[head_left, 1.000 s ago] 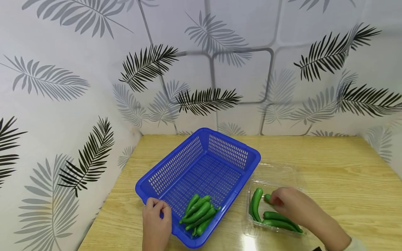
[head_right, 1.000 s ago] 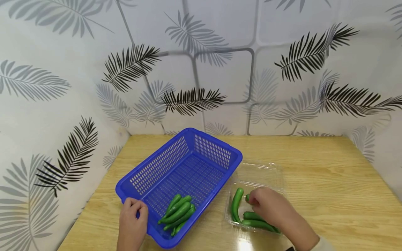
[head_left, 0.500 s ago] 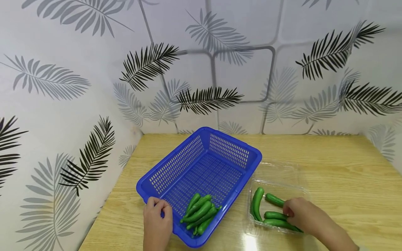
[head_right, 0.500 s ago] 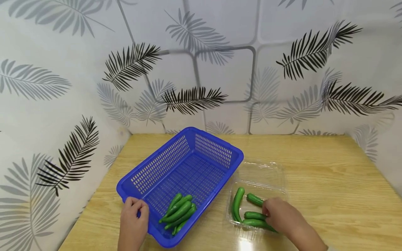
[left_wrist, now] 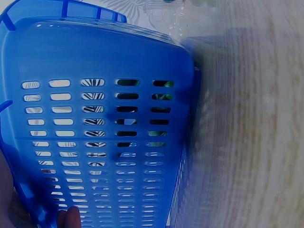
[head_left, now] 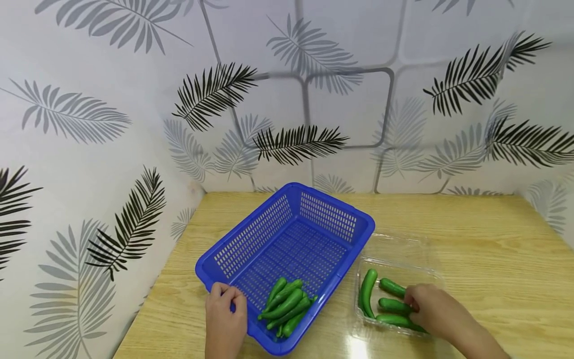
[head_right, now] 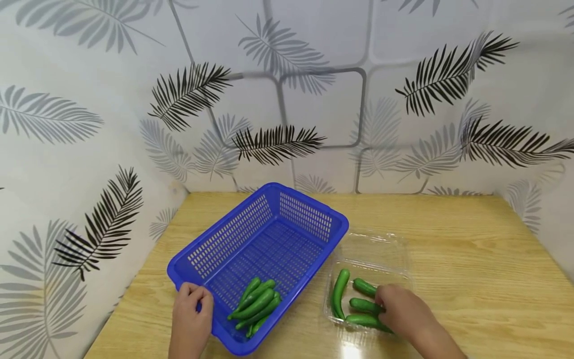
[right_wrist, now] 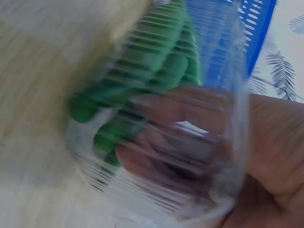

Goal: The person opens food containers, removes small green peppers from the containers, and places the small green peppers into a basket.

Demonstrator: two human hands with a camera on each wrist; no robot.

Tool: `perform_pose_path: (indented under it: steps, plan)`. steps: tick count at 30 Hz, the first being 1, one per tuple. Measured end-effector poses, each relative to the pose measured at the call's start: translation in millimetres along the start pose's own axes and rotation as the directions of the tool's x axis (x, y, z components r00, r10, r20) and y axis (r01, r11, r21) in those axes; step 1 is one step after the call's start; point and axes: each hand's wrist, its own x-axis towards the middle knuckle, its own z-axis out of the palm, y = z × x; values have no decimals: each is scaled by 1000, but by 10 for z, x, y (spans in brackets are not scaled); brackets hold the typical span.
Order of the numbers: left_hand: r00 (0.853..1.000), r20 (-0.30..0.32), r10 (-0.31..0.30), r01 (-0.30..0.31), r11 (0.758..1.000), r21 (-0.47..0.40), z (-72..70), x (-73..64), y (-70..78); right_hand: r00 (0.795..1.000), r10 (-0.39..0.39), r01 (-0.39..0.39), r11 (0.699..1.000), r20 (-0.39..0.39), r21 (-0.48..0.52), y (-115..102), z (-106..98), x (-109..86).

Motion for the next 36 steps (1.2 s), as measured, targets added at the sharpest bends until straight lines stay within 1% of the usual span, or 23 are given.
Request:
perform_pose_path:
  steps: [4, 8, 9, 15, 19, 24, 27, 30, 31, 36]
  plan:
    - [1000, 0, -9, 9, 1000, 5, -1, -7, 9, 999, -14, 15, 1000, -37, 23, -16, -103, -23]
    - [1000, -6, 1, -1, 1000, 1, 4, -6, 15, 997, -29, 32, 998, -67, 49, -34, -222, -21]
    - [1000, -2, -3, 3, 1000, 2, 4, -2, 18, 997, -30, 34, 998, -75, 57, -44, -246, -15]
    - [996, 45, -73, 72, 997, 19, -8, 7, 38, 993, -23, 35, 993, -112, 109, -106, -330, 49]
    - [997, 39, -66, 66, 998, 15, -10, 0, 33, 988, -28, 48, 991, -152, 126, -179, -381, 105]
    - [997, 43, -59, 59, 998, 9, 0, -7, 21, 970, -63, 94, 988, -237, 122, -323, -444, 153]
    - [998, 37, -51, 51, 999, 9, 0, 3, 13, 949, -93, 133, 985, -300, 114, -438, -473, 189]
    - [998, 32, -46, 46, 999, 7, 3, 5, 7, 928, -137, 183, 978, -346, 104, -563, -483, 237]
    - [999, 30, -45, 45, 999, 6, 4, 4, 5, 922, -152, 198, 975, -355, 97, -605, -482, 255]
    - [999, 26, -39, 39, 999, 7, 12, 8, 0, 916, -195, 239, 967, -352, 86, -800, -460, 356]
